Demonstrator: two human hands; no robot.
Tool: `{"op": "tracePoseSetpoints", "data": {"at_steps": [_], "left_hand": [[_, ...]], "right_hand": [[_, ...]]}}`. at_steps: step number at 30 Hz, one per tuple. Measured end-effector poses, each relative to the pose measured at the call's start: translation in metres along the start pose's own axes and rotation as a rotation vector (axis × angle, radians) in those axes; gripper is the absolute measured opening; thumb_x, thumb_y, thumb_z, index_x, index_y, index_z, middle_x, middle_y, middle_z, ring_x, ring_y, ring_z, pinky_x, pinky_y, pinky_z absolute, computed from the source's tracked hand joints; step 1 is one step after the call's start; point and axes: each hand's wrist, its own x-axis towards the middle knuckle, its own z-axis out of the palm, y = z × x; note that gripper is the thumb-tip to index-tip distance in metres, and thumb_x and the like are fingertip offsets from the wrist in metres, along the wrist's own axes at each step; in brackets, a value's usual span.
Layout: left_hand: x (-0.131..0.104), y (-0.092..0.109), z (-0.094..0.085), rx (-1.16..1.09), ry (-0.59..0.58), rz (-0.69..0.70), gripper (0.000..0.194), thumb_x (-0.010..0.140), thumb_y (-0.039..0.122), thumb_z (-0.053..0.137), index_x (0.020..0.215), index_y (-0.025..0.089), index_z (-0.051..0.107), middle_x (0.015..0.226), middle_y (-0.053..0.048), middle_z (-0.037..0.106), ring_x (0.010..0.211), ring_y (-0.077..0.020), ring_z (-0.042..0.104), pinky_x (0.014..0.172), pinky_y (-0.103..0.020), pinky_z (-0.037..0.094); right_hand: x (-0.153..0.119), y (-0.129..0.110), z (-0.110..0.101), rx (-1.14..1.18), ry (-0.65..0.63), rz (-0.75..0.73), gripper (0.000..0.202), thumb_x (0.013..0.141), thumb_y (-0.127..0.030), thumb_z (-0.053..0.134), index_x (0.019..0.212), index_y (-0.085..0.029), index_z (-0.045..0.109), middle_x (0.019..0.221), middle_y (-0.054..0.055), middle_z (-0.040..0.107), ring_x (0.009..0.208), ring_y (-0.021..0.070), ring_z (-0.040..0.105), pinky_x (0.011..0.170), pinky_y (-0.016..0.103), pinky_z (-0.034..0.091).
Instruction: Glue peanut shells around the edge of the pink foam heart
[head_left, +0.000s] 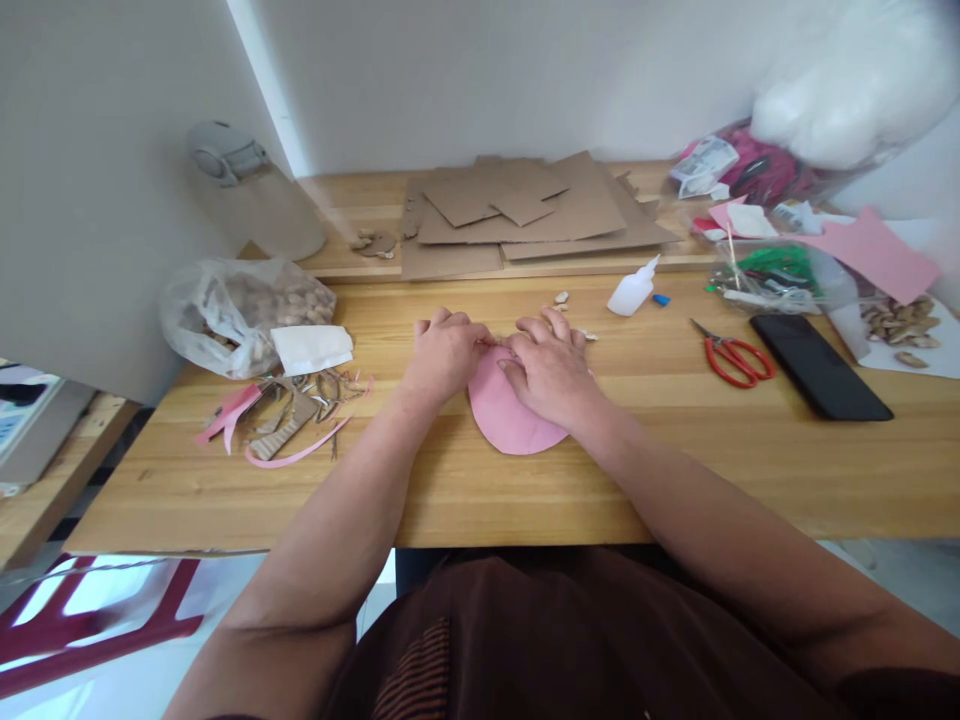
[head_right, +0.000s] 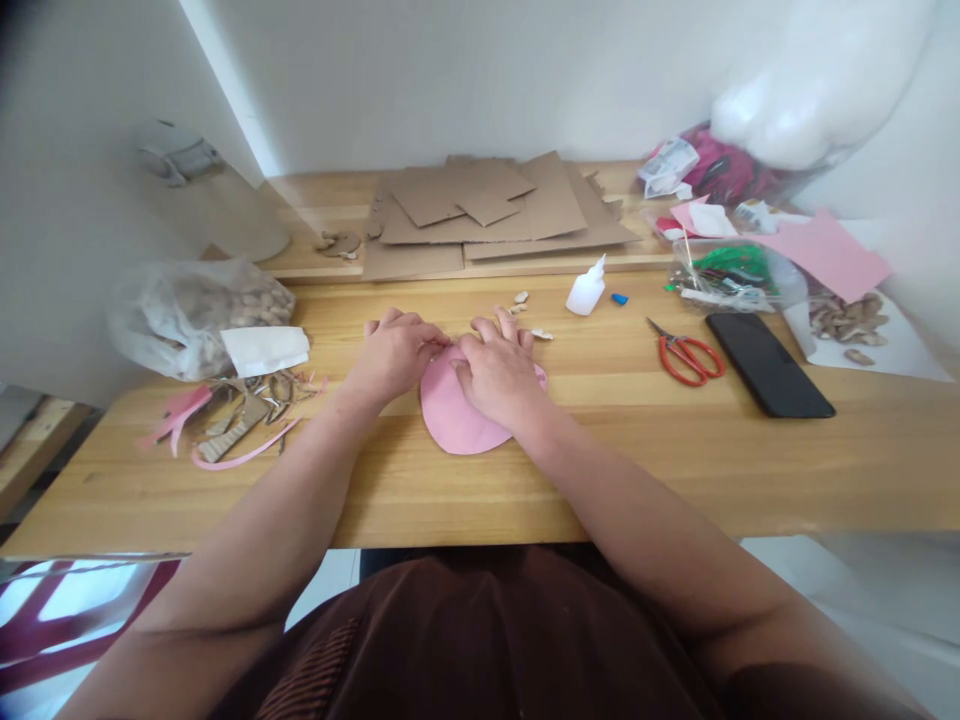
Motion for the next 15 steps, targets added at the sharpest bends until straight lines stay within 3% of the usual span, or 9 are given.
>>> {"op": "tracePoseSetpoints", "data": {"at_steps": [15], "left_hand": [[-0.0006,-0.0011,-0.0016,-0.042,-0.001,0.014,0.025,0.096,0.024,0.053,0.100,0.026,0.078,0.106,-0.008,0.074,0.110,-0.0294,0.056,0.092,-0.045,0.037]], "right_hand": [[0.0016,0.0029,0.0033,0.051,0.016,0.043,0.025,0.096,-0.036,0.057,0.111,-0.022,0.071,0.143,0.011,0.060,0.146,0.0394,0.031,0.109,0.055,0.032]]}}
